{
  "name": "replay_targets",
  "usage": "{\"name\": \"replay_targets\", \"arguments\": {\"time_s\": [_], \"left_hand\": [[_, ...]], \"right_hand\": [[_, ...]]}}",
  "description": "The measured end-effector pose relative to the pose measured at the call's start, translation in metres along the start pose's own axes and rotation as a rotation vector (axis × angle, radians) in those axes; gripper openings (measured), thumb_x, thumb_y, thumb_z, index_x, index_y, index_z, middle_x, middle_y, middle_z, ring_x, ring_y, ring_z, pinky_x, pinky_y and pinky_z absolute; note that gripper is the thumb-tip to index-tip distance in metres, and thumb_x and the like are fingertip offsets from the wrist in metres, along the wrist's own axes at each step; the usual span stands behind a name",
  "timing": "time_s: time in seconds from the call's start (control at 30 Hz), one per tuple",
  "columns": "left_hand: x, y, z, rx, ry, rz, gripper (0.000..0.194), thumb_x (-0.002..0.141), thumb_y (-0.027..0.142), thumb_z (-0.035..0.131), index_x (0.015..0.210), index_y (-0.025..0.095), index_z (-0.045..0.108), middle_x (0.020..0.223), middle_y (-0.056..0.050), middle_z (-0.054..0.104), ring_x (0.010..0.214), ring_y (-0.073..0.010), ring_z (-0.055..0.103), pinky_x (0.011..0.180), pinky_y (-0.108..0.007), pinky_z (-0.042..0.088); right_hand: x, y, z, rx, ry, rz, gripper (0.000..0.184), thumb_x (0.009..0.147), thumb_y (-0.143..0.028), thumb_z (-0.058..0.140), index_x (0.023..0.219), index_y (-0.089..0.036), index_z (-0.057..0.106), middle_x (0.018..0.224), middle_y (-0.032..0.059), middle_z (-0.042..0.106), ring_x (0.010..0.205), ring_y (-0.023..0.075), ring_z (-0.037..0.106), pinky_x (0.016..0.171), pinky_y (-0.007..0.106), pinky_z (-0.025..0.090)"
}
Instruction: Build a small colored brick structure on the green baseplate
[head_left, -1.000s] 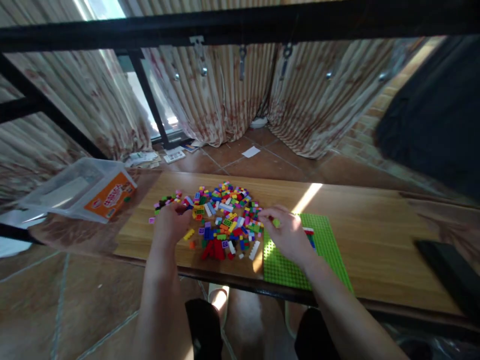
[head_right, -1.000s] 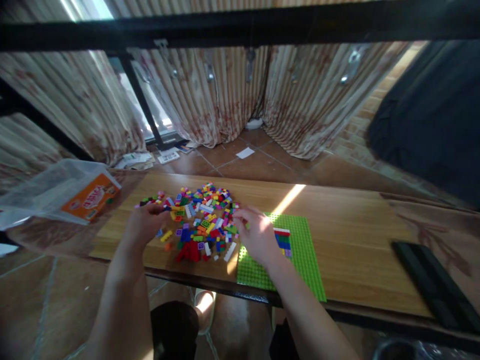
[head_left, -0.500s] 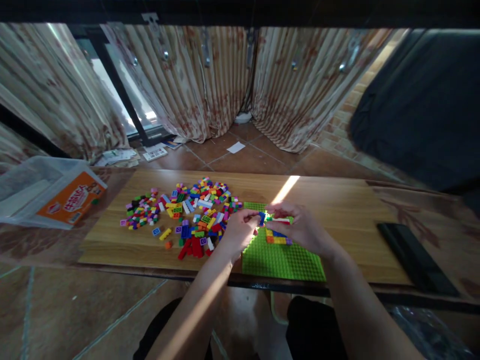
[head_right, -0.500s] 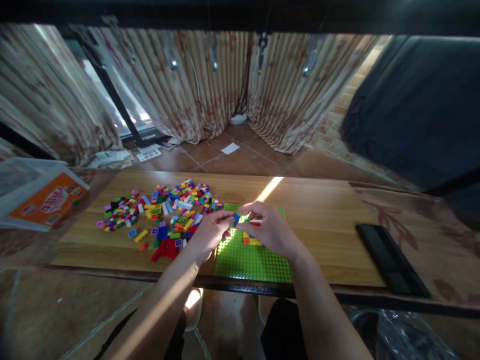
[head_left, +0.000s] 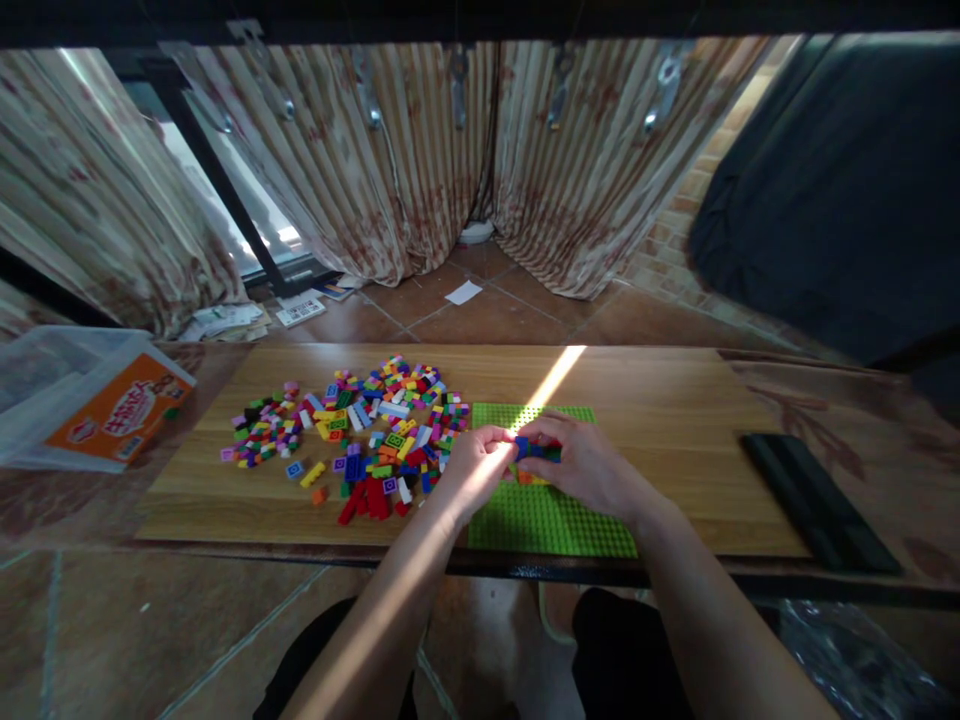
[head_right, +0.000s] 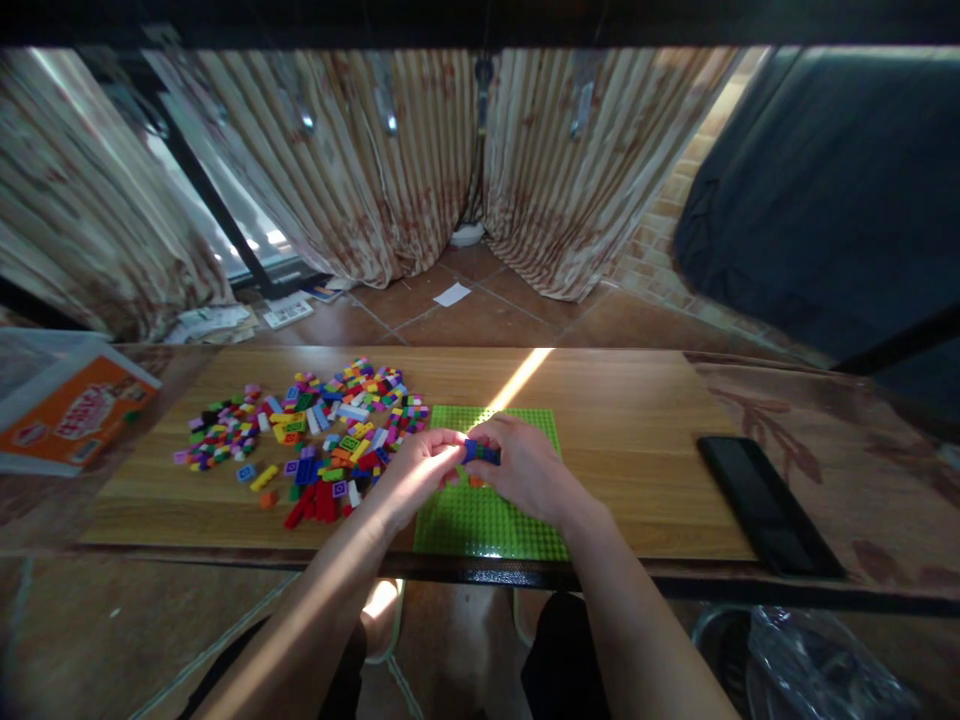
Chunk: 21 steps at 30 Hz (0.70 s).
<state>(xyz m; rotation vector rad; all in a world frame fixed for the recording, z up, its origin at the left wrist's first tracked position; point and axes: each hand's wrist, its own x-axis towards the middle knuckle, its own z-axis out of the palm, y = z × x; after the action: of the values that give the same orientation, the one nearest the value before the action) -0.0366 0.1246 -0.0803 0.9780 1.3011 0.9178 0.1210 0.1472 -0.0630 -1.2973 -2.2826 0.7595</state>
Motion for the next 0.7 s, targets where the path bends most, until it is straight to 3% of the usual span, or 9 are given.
{"name": "replay_targets", "arguments": {"time_s": [0.17, 0.37, 0.5, 0.7], "left_hand": [[-0.001, -0.005, -0.009, 0.181, -0.055, -0.017, 0.011, 0.078, 0.023, 0.059, 0.078, 0.014, 0.066, 0.058, 0.001, 0.062, 0.045, -0.0073, 0.052, 0.045, -0.017, 0.035], [0.004, -0.01, -0.024, 0.328, -0.012, 0.056, 0.012, 0.078, 0.021, 0.057, 0.077, 0.014, 0.067, 0.07, -0.004, 0.068, 0.059, -0.011, 0.059, 0.052, -0.02, 0.041], [0.003, -0.011, -0.021, 0.499, -0.015, 0.14, 0.011, 0.075, 0.022, 0.06, 0.075, 0.016, 0.068, 0.069, -0.003, 0.069, 0.064, -0.0141, 0.061, 0.057, -0.023, 0.042], [0.006, -0.015, -0.013, 0.536, -0.037, 0.194, 0.012, 0.074, 0.028, 0.061, 0.075, 0.018, 0.068, 0.075, -0.004, 0.071, 0.072, -0.0174, 0.064, 0.064, -0.025, 0.045]], "right_hand": [[-0.004, 0.002, 0.002, -0.067, -0.068, -0.034, 0.014, 0.077, -0.024, 0.069, 0.092, -0.025, 0.07, 0.088, 0.0026, 0.066, 0.081, 0.0173, 0.06, 0.072, 0.031, 0.048], [-0.007, 0.008, 0.003, -0.192, -0.062, -0.117, 0.011, 0.075, -0.025, 0.071, 0.086, -0.025, 0.07, 0.091, 0.0035, 0.067, 0.089, 0.0203, 0.059, 0.079, 0.035, 0.047], [-0.007, 0.012, 0.004, -0.205, -0.068, -0.133, 0.012, 0.075, -0.023, 0.07, 0.087, -0.026, 0.07, 0.093, 0.0042, 0.066, 0.09, 0.0217, 0.059, 0.08, 0.037, 0.047], [-0.006, 0.012, 0.0, -0.178, -0.091, -0.119, 0.013, 0.074, -0.023, 0.072, 0.086, -0.026, 0.07, 0.09, 0.0036, 0.066, 0.087, 0.0218, 0.059, 0.078, 0.037, 0.046]]}}
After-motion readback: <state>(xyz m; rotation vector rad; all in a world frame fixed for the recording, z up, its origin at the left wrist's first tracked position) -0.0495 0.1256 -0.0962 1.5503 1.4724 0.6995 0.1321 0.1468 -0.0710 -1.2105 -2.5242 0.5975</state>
